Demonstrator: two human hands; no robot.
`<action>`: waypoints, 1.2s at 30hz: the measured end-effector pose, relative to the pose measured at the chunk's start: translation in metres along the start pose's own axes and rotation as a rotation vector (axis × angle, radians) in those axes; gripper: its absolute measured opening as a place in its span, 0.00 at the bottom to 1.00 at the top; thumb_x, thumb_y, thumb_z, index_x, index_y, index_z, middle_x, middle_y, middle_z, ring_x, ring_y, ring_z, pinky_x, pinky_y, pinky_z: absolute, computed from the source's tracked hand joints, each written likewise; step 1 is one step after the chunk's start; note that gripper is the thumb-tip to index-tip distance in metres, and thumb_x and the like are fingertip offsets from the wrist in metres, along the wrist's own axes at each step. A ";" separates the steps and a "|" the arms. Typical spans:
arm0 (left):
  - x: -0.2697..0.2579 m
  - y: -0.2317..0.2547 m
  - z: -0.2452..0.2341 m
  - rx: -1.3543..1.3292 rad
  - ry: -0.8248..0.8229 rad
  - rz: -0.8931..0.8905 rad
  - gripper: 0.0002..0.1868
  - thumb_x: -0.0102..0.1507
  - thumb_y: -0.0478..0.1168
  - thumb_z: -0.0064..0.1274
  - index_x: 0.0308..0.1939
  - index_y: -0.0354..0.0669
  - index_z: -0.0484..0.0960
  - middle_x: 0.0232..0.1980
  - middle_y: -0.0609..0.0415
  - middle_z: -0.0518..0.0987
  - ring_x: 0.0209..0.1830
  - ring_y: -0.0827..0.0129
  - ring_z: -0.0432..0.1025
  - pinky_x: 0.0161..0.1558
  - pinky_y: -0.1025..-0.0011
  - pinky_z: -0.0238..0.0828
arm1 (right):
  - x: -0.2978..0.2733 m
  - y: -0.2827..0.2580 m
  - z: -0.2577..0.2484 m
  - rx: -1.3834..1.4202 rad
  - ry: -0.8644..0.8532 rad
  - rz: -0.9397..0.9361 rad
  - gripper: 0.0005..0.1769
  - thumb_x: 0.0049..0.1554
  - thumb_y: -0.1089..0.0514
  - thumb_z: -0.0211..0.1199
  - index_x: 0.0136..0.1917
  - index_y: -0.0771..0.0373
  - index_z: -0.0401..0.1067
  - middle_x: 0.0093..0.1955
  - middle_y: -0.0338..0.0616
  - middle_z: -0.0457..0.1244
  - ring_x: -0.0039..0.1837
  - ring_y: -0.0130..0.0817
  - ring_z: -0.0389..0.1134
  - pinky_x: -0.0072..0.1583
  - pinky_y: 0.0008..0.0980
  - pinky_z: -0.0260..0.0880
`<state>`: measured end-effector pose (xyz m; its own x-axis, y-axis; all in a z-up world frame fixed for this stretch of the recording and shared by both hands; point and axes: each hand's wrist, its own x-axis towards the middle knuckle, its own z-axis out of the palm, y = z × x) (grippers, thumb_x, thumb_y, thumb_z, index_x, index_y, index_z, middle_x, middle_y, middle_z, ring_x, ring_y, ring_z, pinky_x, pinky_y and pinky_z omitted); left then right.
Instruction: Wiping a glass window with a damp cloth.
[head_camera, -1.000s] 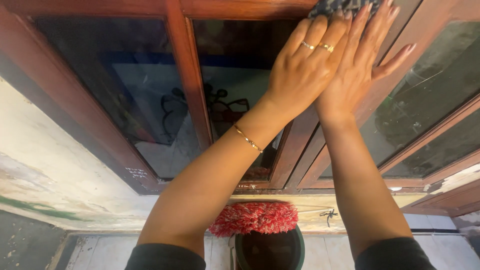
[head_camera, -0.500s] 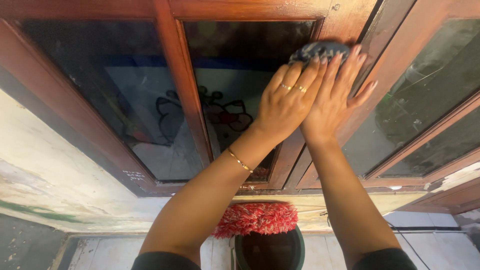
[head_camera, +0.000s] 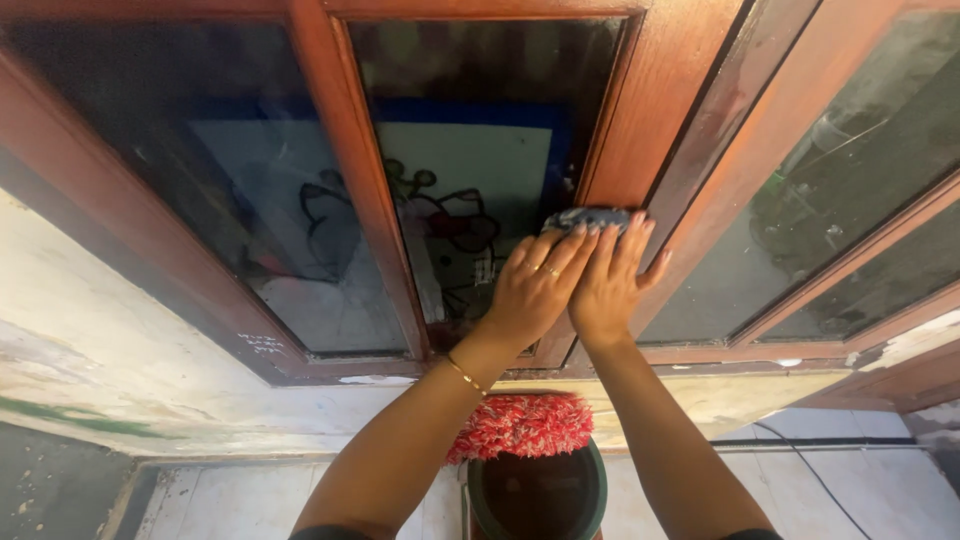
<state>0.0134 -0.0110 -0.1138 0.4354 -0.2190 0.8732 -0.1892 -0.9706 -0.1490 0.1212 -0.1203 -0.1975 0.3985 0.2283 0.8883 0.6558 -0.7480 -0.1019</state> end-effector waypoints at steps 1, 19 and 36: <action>-0.007 0.000 0.003 -0.005 -0.001 -0.001 0.24 0.66 0.38 0.49 0.66 0.41 0.78 0.68 0.54 0.74 0.62 0.62 0.71 0.61 0.62 0.69 | -0.007 0.001 0.002 -0.004 -0.003 0.001 0.25 0.71 0.58 0.50 0.77 0.71 0.54 0.83 0.72 0.44 0.86 0.65 0.42 0.79 0.65 0.21; 0.104 -0.080 -0.083 0.324 0.129 0.157 0.26 0.67 0.34 0.50 0.71 0.36 0.74 0.70 0.48 0.71 0.67 0.54 0.68 0.67 0.60 0.67 | 0.168 -0.070 -0.081 -0.037 0.005 -0.082 0.43 0.62 0.67 0.53 0.88 0.65 0.47 0.89 0.61 0.37 0.90 0.54 0.36 0.80 0.64 0.15; 0.073 -0.141 -0.136 0.765 0.189 0.172 0.20 0.73 0.41 0.48 0.69 0.43 0.77 0.69 0.54 0.73 0.67 0.63 0.67 0.66 0.62 0.58 | 0.178 -0.160 -0.037 0.046 0.025 -0.123 0.39 0.70 0.62 0.50 0.88 0.61 0.40 0.89 0.61 0.33 0.90 0.53 0.31 0.80 0.63 0.14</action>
<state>-0.0480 0.1234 0.0340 0.2858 -0.4172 0.8627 0.4445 -0.7398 -0.5051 0.0634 0.0170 -0.0066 0.2971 0.3005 0.9063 0.7275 -0.6860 -0.0110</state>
